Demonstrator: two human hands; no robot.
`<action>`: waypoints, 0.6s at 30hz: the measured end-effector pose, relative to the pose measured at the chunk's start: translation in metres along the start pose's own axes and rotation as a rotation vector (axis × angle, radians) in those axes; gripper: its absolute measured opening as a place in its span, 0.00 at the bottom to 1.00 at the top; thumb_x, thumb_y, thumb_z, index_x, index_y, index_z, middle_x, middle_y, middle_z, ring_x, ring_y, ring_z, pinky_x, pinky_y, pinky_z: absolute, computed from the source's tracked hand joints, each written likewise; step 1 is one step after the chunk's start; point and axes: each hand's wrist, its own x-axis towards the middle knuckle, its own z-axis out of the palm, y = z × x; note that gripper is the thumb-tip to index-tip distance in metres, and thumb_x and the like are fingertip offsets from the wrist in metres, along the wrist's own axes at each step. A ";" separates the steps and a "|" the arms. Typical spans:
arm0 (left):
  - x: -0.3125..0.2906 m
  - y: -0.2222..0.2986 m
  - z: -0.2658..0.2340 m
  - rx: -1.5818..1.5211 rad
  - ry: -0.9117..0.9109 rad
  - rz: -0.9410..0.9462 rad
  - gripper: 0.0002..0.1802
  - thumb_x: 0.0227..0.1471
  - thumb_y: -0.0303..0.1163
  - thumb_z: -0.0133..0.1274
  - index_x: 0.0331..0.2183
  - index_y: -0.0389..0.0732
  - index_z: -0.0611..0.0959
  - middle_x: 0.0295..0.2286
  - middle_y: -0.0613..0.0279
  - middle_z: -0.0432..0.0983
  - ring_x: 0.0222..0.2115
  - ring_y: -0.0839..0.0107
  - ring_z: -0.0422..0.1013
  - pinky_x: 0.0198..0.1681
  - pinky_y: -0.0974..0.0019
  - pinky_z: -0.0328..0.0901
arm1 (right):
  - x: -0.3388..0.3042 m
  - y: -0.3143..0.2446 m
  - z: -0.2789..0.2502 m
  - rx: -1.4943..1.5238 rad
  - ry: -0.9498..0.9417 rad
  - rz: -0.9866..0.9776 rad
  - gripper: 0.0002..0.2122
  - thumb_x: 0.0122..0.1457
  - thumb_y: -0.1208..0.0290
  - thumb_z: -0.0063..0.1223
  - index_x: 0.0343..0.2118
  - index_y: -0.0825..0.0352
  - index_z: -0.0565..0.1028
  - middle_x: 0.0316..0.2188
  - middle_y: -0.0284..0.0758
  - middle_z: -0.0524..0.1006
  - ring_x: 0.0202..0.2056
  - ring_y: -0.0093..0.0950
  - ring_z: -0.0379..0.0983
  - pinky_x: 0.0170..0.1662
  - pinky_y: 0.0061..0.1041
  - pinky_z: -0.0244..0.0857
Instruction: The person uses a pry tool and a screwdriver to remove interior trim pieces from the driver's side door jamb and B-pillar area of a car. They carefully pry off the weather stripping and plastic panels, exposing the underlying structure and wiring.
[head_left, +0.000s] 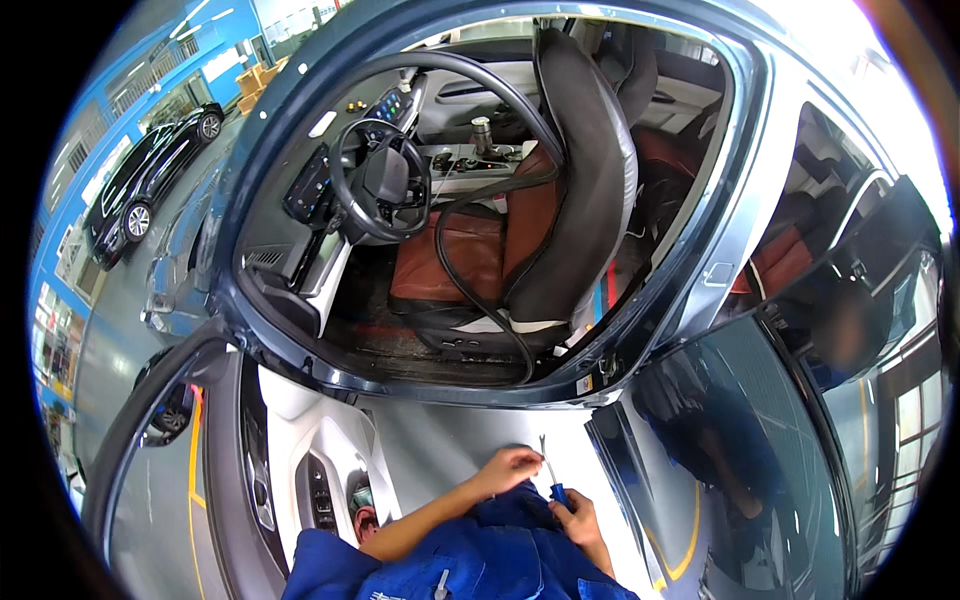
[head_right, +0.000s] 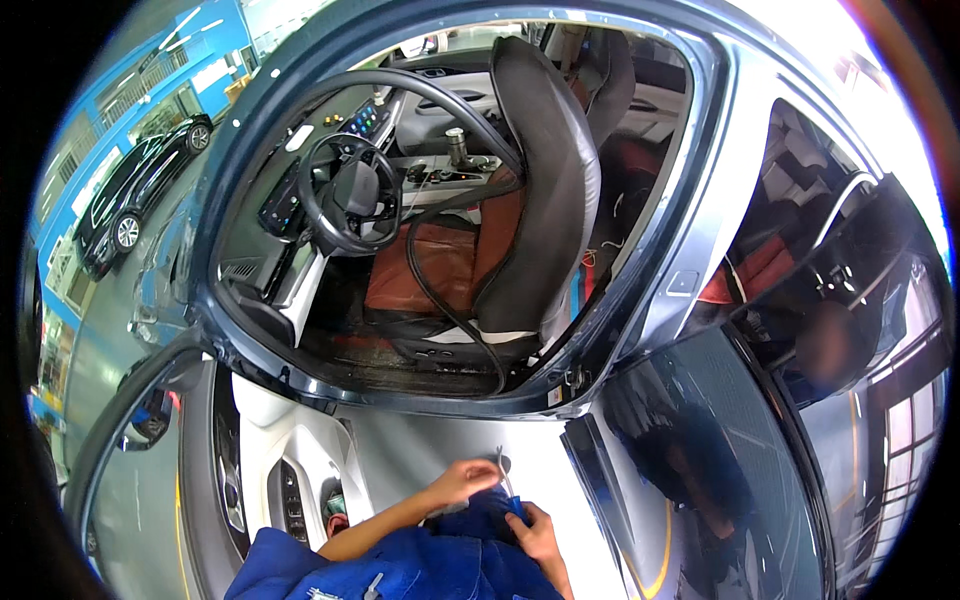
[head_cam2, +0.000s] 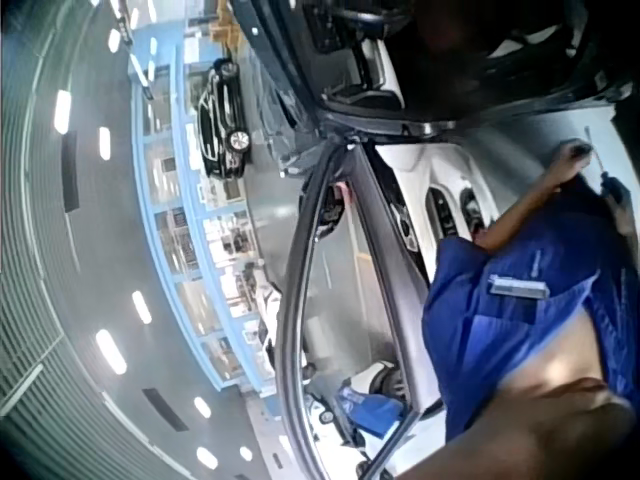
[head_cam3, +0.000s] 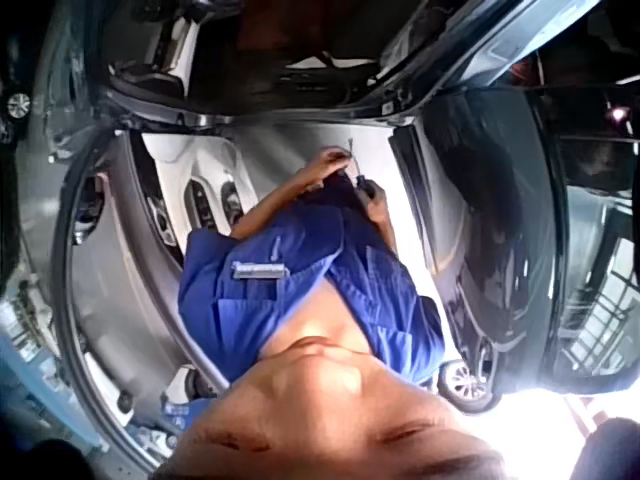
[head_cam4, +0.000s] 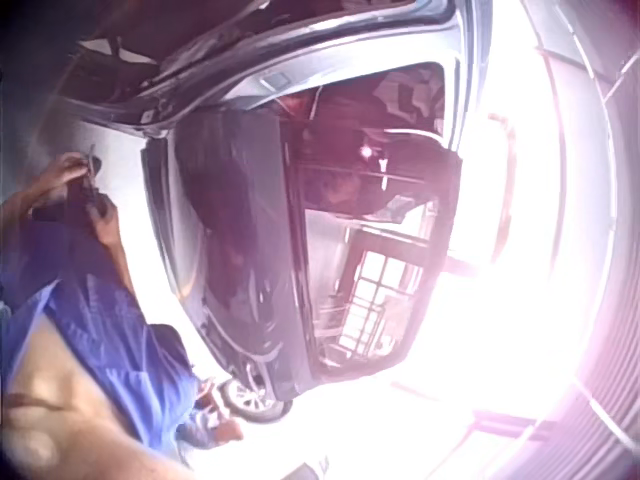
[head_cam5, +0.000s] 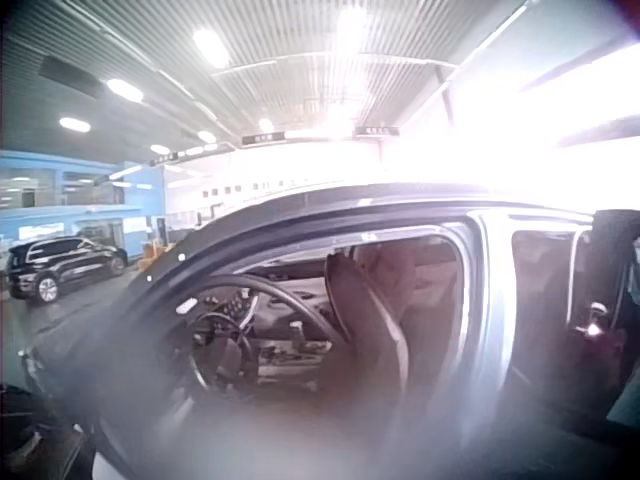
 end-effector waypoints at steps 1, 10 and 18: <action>0.018 0.004 -0.011 0.000 0.055 0.007 0.13 0.61 0.29 0.59 0.45 0.31 0.83 0.36 0.61 0.82 0.38 0.76 0.76 0.44 0.70 0.71 | 0.020 -0.008 0.001 -0.017 0.037 0.023 0.14 0.58 0.68 0.63 0.42 0.74 0.79 0.23 0.33 0.78 0.24 0.19 0.71 0.28 0.23 0.66; 0.162 0.081 -0.090 0.146 0.057 0.220 0.11 0.62 0.27 0.57 0.46 0.35 0.80 0.39 0.64 0.81 0.41 0.77 0.76 0.45 0.73 0.71 | 0.085 -0.083 -0.018 0.224 0.313 -0.043 0.10 0.59 0.72 0.61 0.40 0.73 0.78 0.21 0.27 0.75 0.23 0.17 0.67 0.27 0.20 0.61; 0.315 0.178 -0.070 0.306 -0.121 0.511 0.21 0.59 0.24 0.59 0.53 0.34 0.76 0.45 0.58 0.78 0.46 0.71 0.75 0.46 0.69 0.72 | 0.088 -0.117 0.027 0.269 0.574 0.048 0.14 0.60 0.69 0.60 0.45 0.73 0.78 0.25 0.32 0.79 0.26 0.20 0.72 0.31 0.24 0.67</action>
